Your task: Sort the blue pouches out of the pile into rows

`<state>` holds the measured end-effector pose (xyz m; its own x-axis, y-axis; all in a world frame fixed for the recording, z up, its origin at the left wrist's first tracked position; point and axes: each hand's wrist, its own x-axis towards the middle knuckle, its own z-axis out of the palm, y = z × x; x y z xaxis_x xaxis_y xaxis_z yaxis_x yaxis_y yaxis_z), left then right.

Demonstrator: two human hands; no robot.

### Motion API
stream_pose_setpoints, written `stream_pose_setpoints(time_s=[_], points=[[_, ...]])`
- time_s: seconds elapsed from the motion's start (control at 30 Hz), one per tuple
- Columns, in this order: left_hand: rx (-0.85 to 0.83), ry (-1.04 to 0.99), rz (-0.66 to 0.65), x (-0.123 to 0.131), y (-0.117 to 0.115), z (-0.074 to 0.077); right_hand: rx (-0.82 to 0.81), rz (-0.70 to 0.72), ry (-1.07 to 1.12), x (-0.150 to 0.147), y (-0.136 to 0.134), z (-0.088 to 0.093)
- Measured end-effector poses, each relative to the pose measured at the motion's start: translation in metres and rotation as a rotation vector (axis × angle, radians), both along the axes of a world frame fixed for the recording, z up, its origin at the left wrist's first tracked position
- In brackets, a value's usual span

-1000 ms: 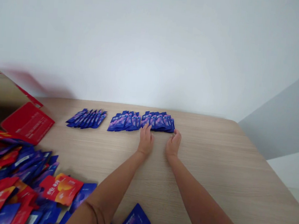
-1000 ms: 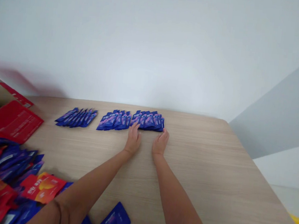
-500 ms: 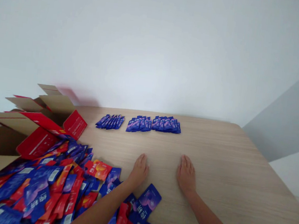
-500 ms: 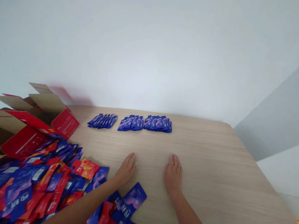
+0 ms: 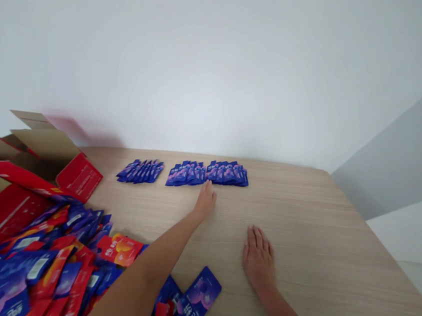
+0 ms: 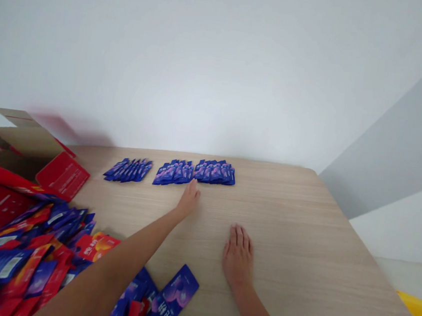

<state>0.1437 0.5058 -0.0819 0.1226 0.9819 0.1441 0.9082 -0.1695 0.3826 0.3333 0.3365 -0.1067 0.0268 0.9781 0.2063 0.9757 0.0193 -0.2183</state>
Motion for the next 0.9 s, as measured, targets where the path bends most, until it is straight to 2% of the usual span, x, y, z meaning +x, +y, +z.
stream_pose_setpoints(time_s=[0.17,0.3,0.53,0.9], points=[[-0.018,0.021,0.086,0.012,0.061,0.008,-0.023,-0.008,0.010,0.000,-0.001,0.000],[-0.060,0.057,0.122,0.022,0.083,0.011,-0.042,-0.013,0.011,0.000,0.000,0.002],[-0.114,0.085,0.173,0.038,0.081,0.010,-0.086,-0.017,0.017,0.000,0.000,0.002],[-0.109,-0.001,0.162,0.043,0.067,0.009,-0.098,-0.009,0.034,-0.001,0.001,0.005]])
